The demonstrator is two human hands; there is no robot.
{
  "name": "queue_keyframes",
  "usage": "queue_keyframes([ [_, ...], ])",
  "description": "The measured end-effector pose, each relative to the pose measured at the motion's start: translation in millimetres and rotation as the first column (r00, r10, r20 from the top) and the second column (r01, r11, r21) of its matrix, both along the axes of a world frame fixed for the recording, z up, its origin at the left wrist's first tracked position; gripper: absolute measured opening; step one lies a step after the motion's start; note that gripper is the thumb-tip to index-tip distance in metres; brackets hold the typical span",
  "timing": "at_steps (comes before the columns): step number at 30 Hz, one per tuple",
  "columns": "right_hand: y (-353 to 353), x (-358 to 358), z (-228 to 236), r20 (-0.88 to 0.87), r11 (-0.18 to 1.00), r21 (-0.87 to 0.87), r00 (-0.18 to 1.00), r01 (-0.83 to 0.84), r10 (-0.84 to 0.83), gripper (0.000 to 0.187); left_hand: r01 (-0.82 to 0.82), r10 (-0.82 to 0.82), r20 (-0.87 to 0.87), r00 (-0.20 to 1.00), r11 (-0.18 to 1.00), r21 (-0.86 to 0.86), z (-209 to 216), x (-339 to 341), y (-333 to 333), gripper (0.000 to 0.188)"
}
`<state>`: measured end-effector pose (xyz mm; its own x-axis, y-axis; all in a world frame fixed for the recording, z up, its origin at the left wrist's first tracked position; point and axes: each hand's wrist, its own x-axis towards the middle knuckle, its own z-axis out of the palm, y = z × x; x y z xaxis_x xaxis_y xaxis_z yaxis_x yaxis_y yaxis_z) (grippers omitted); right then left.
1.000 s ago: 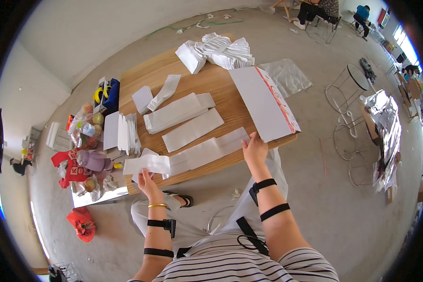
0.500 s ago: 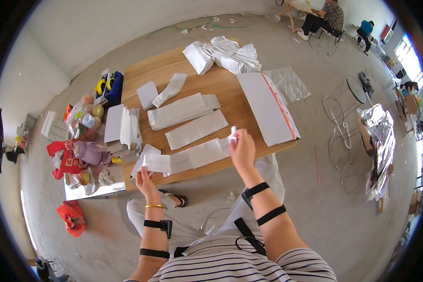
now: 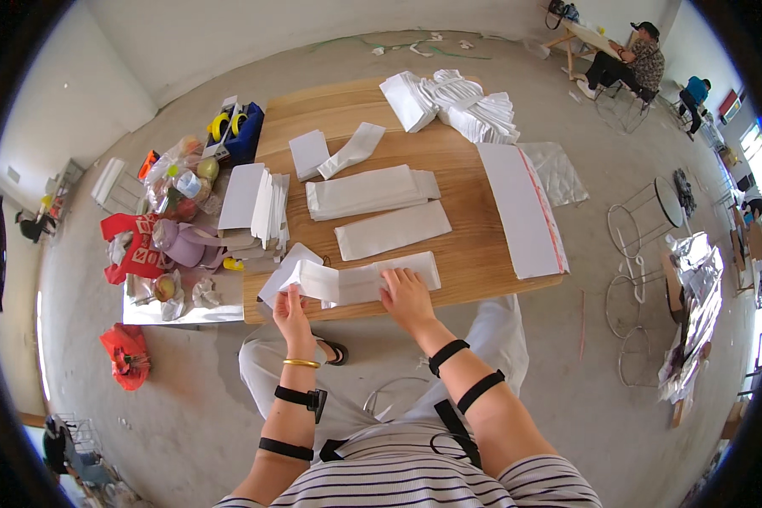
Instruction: Folding and preparing paper or plastic packaging materials.
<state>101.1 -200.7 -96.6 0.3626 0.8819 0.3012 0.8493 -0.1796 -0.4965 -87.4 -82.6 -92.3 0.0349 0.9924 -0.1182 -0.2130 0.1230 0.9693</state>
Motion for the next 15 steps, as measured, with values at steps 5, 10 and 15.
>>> queue_keyframes([
  [5, -5.1, -1.5, 9.3, -0.035, 0.995, 0.095, 0.999, 0.029, -0.026, 0.022, 0.026, -0.026, 0.023, 0.999, 1.000, 0.002, 2.9, 0.7, -1.3, 0.016],
  [10, -10.7, 5.5, 6.1, -0.103, 0.991, 0.128, 0.994, 0.038, -0.025, 0.013, 0.056, -0.056, 0.026, 0.998, 0.998, 0.027, 19.7, 14.7, -6.7, 0.021],
  [15, -25.6, 37.1, 28.2, -0.502, 0.965, 0.014, 0.836, 0.263, -0.221, 0.023, 0.239, -0.149, -0.355, 0.923, 0.945, 0.224, 34.4, 30.3, -15.1, 0.028],
])
